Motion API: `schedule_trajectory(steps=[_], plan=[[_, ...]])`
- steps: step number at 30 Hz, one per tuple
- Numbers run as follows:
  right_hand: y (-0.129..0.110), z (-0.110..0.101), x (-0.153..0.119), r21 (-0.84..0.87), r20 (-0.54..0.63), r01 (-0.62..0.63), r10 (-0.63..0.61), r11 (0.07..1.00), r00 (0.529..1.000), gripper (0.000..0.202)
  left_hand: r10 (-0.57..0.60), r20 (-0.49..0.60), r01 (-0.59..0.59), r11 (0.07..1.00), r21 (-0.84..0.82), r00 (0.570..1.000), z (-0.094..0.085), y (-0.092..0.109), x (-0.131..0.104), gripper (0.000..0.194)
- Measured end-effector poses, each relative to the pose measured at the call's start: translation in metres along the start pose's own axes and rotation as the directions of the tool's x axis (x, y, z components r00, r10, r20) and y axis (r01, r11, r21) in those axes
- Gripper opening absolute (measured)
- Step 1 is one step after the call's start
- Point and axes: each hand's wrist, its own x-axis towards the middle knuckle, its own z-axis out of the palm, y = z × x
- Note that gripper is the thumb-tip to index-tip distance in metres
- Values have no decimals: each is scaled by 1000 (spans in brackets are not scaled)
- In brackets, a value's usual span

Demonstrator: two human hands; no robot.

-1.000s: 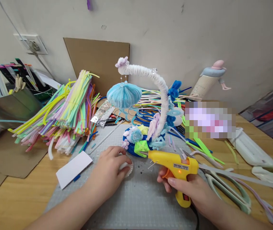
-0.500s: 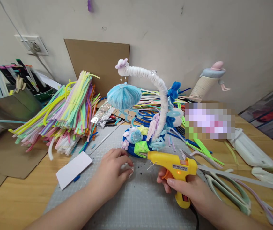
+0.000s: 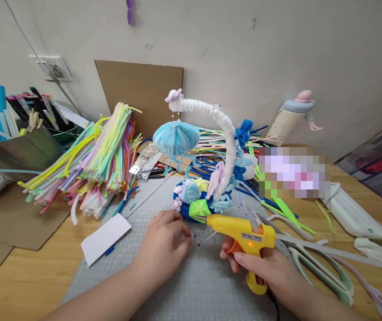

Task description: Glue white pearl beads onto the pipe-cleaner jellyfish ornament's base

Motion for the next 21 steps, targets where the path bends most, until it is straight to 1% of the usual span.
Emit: schedule_trajectory(steps=[4,8,15,19,21], plan=[[-4,3,0,-2,-18,-4,4,1000,1000,26,-12,-2,12,1000,-12,1000,1,1,1,7],[-7,7,-2,0,-50,4,-4,1000,999,25,-37,23,38,998,-40,999,-1,2,0,8],[-8,8,-2,7,-53,-4,4,1000,999,25,-52,46,55,997,-61,998,-3,3,-4,13],[-5,8,-2,27,-48,-17,18,999,999,28,-71,6,71,995,-71,997,-14,3,-6,12],[-6,8,-3,-33,-59,-10,8,999,998,26,-57,-33,53,993,-107,998,-23,3,-6,11]])
